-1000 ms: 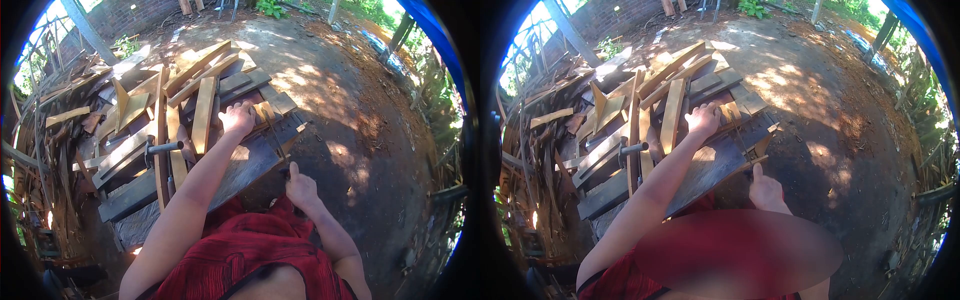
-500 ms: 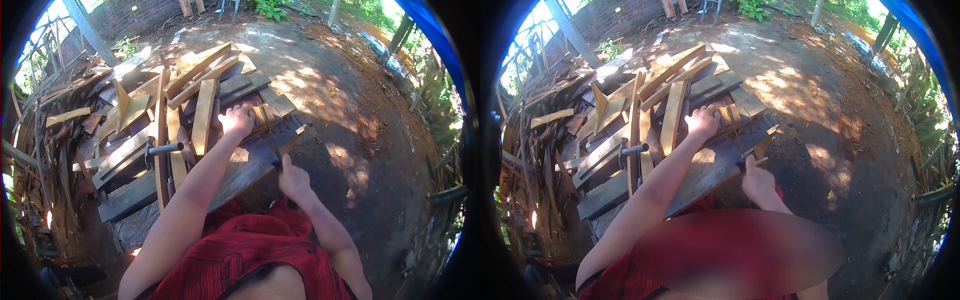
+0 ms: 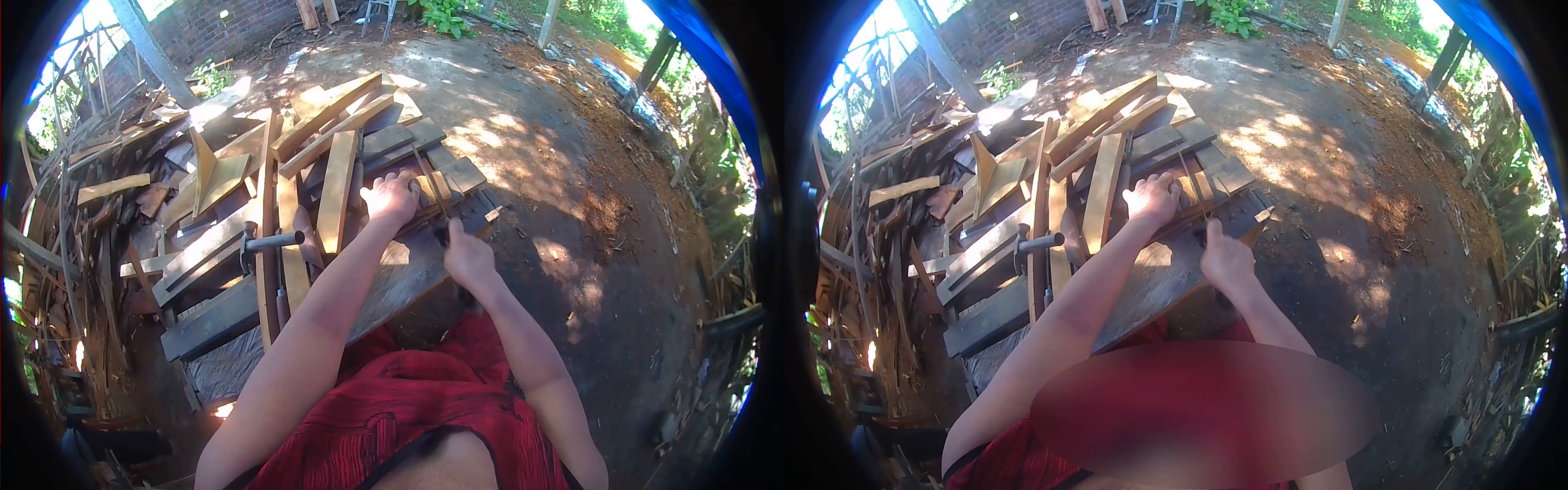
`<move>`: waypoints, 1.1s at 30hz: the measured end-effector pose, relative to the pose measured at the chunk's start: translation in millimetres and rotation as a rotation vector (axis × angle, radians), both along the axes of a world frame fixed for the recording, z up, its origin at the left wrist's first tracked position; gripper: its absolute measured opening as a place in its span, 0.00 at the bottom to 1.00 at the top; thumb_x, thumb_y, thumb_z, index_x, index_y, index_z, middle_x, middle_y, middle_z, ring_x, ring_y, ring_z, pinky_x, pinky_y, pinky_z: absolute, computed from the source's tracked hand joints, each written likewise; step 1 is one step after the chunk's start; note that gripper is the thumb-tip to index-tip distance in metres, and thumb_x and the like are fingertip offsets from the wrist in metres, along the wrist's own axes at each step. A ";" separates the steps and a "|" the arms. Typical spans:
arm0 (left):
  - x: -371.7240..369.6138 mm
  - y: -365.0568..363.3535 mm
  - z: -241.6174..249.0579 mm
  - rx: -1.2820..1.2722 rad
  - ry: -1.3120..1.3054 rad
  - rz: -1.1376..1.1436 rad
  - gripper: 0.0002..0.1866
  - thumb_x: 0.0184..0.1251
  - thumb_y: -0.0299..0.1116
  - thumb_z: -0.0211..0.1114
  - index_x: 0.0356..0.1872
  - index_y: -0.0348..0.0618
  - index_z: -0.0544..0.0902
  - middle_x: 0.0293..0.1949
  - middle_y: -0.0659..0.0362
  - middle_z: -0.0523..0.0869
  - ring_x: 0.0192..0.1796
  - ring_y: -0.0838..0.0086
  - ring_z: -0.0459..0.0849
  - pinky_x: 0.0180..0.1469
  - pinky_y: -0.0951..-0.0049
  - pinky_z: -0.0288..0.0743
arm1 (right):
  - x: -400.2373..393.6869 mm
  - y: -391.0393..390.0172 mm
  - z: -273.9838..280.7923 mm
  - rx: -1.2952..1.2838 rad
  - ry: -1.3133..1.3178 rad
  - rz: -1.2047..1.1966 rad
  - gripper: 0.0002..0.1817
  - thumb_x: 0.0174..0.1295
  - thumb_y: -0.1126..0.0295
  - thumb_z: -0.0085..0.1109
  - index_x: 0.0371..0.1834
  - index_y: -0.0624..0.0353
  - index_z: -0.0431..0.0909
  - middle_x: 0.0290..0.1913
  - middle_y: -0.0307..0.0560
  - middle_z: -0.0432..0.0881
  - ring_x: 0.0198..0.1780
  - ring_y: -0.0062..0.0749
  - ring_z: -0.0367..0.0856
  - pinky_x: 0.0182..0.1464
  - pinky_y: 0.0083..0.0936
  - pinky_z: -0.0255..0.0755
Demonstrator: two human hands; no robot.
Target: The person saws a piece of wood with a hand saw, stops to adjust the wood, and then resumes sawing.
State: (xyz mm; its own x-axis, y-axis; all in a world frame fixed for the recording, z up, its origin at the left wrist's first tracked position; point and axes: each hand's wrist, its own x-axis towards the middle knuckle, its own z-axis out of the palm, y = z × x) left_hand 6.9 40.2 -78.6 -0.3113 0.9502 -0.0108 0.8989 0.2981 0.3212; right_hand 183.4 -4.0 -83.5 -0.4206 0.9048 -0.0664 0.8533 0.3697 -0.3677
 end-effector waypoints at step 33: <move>1.0 1.1 -0.3 -0.008 0.008 0.014 0.16 0.67 0.48 0.51 0.53 0.60 0.77 0.53 0.61 0.79 0.60 0.65 0.73 0.61 0.45 0.58 | -23.2 26.7 -4.1 0.027 0.042 -0.027 0.17 0.57 0.73 0.46 0.51 0.62 0.62 0.31 0.63 0.82 0.37 0.59 0.83 0.42 0.50 0.74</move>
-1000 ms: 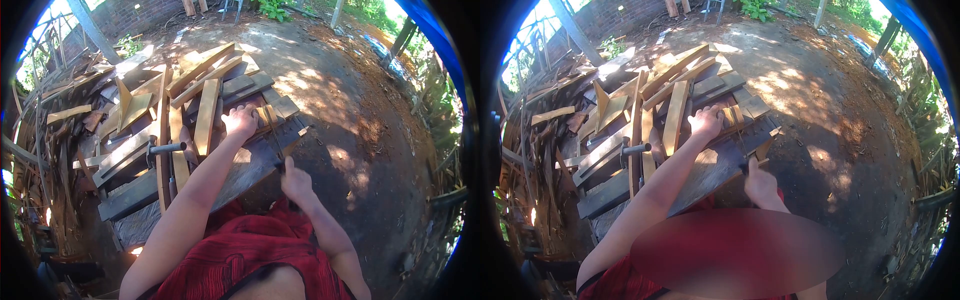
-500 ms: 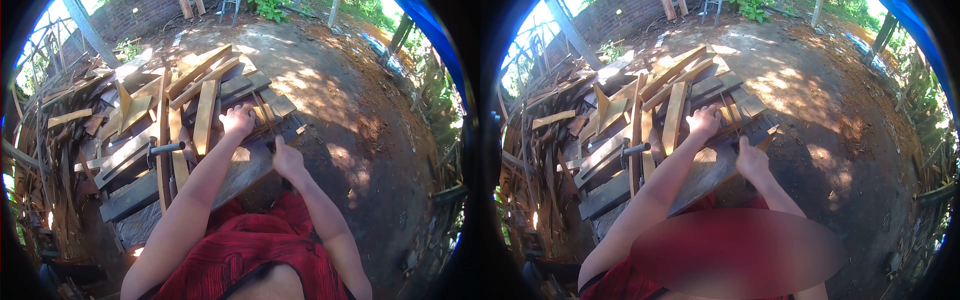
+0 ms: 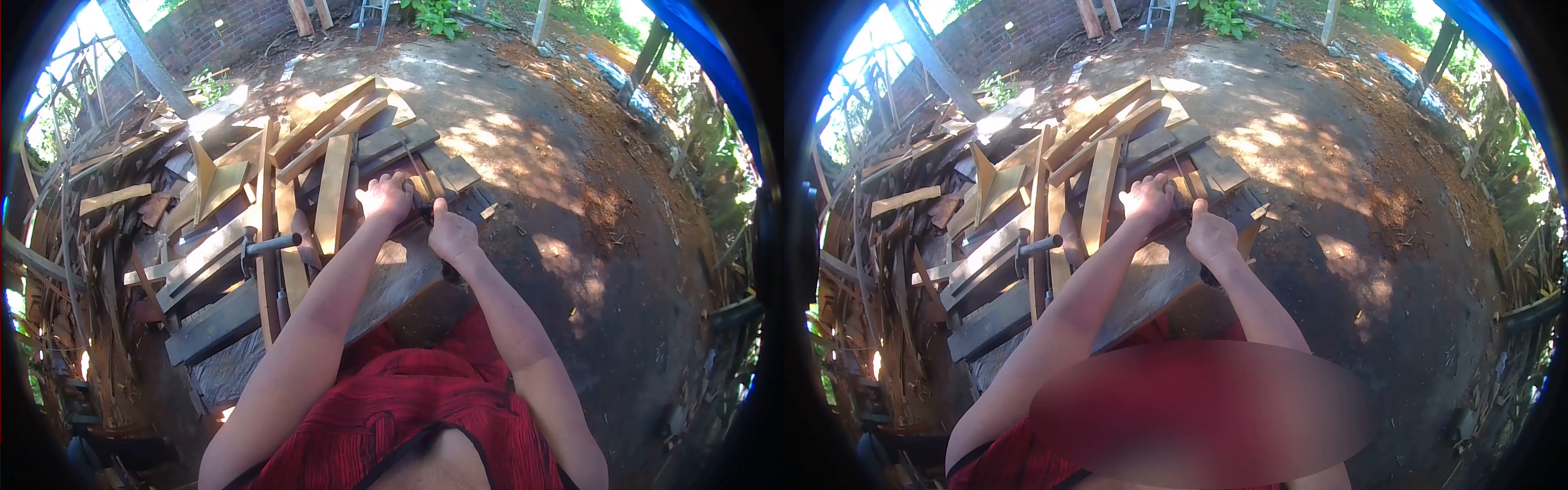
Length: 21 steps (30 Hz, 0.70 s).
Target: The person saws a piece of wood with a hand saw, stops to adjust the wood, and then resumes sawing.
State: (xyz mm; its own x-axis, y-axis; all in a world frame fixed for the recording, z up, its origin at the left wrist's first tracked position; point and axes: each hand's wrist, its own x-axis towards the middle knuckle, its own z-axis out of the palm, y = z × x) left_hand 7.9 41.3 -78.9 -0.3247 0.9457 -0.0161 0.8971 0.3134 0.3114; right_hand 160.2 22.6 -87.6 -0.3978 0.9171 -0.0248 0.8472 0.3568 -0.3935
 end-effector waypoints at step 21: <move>-1.6 -2.0 1.6 -0.006 0.025 -0.014 0.19 0.68 0.47 0.48 0.57 0.58 0.75 0.55 0.60 0.78 0.61 0.65 0.73 0.61 0.46 0.59 | 16.9 -22.5 6.0 -0.035 -0.038 0.011 0.17 0.57 0.73 0.47 0.50 0.63 0.62 0.33 0.64 0.82 0.39 0.58 0.83 0.43 0.50 0.74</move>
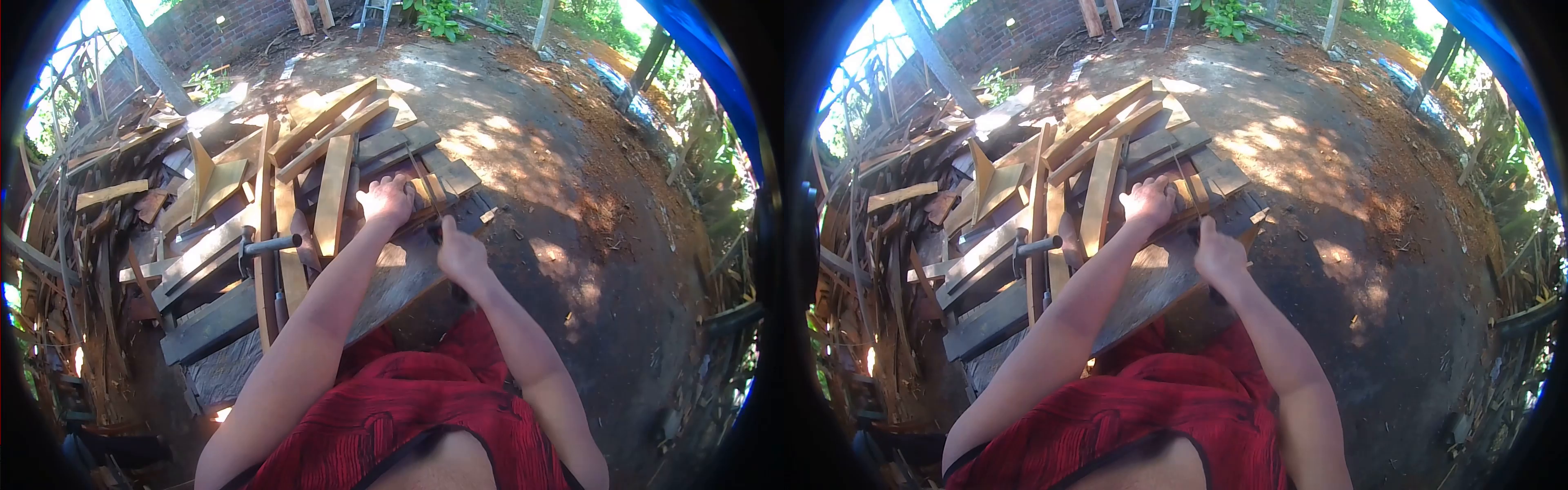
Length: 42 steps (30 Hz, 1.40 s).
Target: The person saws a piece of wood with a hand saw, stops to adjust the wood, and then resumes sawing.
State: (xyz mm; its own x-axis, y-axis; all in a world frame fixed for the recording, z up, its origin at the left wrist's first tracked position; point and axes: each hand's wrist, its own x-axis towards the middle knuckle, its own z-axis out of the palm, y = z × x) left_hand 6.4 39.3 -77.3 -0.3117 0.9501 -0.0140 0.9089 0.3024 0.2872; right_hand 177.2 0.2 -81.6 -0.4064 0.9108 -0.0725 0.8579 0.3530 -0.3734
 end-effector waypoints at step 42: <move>7.1 6.4 -2.7 0.028 0.025 -0.021 0.15 0.69 0.46 0.48 0.51 0.57 0.77 0.51 0.60 0.80 0.58 0.63 0.75 0.58 0.45 0.61 | 57.3 -66.5 10.0 -0.140 0.008 0.010 0.18 0.56 0.74 0.47 0.50 0.65 0.60 0.31 0.63 0.82 0.36 0.55 0.84 0.39 0.47 0.75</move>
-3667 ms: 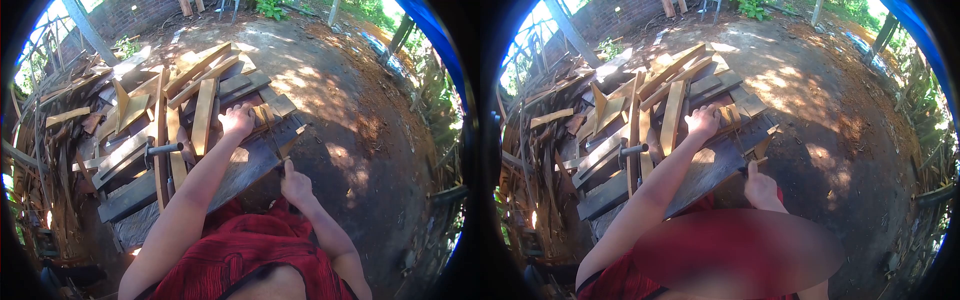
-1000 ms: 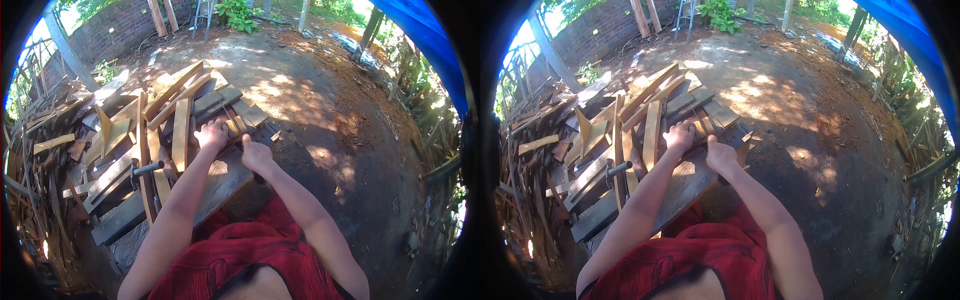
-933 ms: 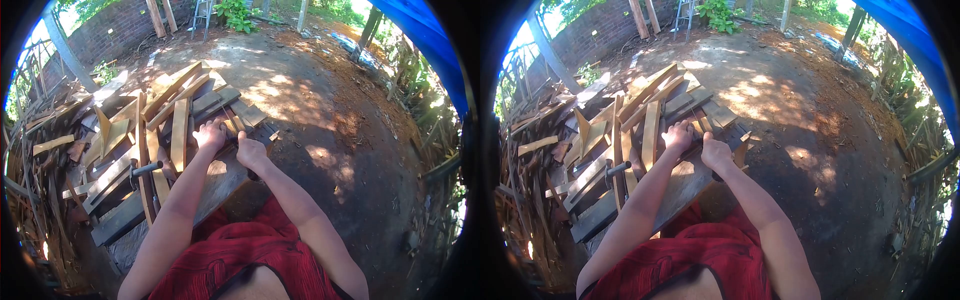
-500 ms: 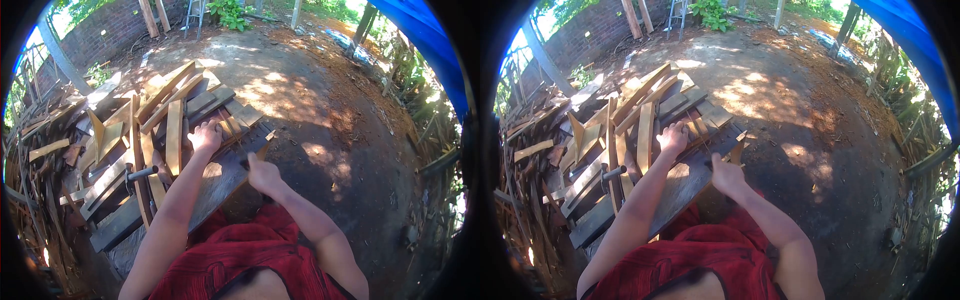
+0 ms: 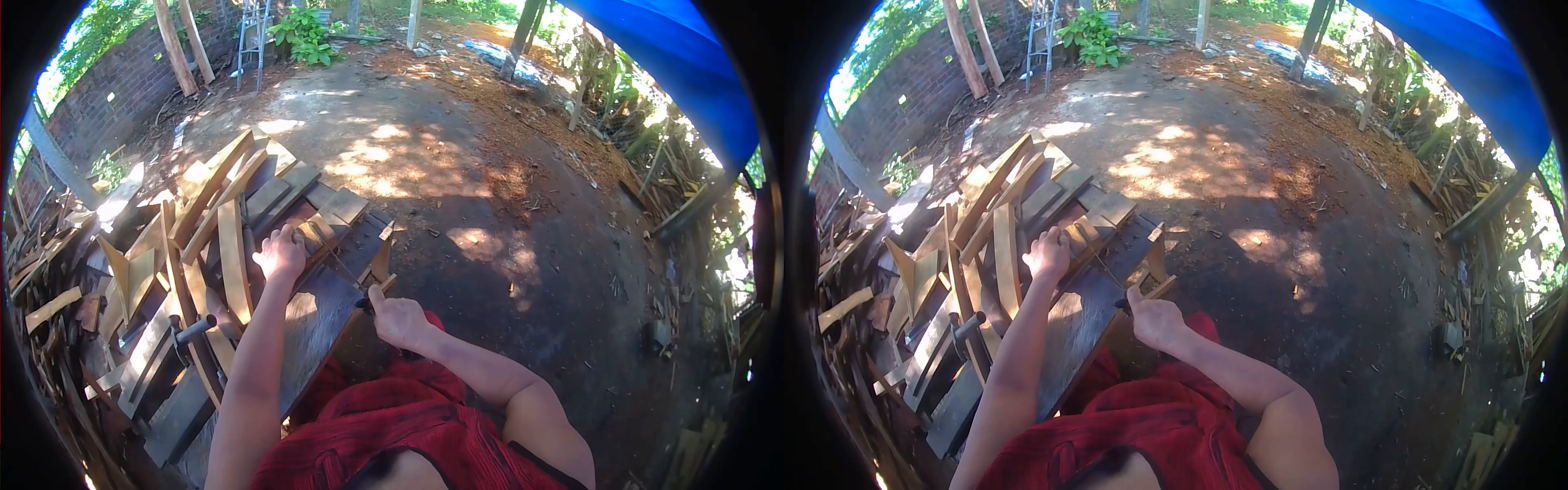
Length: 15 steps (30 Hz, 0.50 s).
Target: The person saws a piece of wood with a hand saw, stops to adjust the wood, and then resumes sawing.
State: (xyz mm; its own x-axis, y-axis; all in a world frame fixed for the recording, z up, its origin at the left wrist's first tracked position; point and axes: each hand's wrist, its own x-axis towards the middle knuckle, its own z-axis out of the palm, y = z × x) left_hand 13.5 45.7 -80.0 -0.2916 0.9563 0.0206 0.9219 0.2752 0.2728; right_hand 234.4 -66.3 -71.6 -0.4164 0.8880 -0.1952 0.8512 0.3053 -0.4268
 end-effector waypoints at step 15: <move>1.6 -2.3 -0.8 0.003 0.009 0.010 0.15 0.69 0.46 0.48 0.50 0.56 0.76 0.52 0.60 0.79 0.58 0.63 0.75 0.58 0.44 0.61 | -10.4 13.2 -10.1 0.078 0.078 -0.004 0.17 0.57 0.73 0.46 0.50 0.66 0.61 0.33 0.63 0.83 0.37 0.55 0.84 0.39 0.48 0.76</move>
State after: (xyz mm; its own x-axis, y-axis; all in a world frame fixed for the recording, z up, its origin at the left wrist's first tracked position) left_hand 15.1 43.4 -80.8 -0.3009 0.9533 0.0260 0.9215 0.2836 0.2654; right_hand 224.0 -53.0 -81.6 -0.4243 0.9008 -0.0922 0.8175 0.3373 -0.4668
